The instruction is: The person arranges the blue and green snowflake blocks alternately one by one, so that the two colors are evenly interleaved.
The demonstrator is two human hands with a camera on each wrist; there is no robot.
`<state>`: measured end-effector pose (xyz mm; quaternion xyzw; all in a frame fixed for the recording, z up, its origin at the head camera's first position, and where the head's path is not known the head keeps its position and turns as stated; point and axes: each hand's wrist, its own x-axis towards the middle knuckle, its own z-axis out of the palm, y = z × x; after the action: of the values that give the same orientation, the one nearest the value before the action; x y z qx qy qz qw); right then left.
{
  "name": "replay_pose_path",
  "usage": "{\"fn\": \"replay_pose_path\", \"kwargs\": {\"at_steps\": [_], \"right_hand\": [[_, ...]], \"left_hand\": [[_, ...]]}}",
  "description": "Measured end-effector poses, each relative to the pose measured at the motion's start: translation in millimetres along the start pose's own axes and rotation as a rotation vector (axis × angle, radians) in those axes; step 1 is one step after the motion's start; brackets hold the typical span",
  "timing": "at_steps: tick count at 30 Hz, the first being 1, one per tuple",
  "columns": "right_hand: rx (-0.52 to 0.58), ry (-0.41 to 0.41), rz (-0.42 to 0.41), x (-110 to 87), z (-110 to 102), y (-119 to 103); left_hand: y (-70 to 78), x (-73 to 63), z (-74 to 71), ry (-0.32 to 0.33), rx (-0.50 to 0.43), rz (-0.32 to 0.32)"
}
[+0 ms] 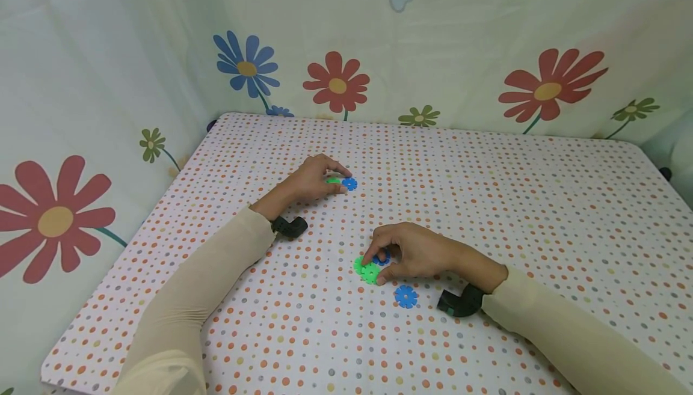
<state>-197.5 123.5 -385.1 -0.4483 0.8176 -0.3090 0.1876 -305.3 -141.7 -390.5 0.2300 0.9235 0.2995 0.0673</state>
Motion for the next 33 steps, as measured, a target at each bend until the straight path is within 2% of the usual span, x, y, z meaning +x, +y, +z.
{"fn": "replay_pose_path", "kwargs": {"at_steps": [11, 33], "right_hand": [[0.004, 0.002, -0.003, 0.9, 0.7, 1.0], [0.031, 0.004, -0.028, 0.6, 1.7, 4.2]], "left_hand": [[-1.0, 0.8, 2.7, 0.025, 0.010, 0.009], [0.1, 2.4, 3.6, 0.025, 0.000, -0.003]]}}
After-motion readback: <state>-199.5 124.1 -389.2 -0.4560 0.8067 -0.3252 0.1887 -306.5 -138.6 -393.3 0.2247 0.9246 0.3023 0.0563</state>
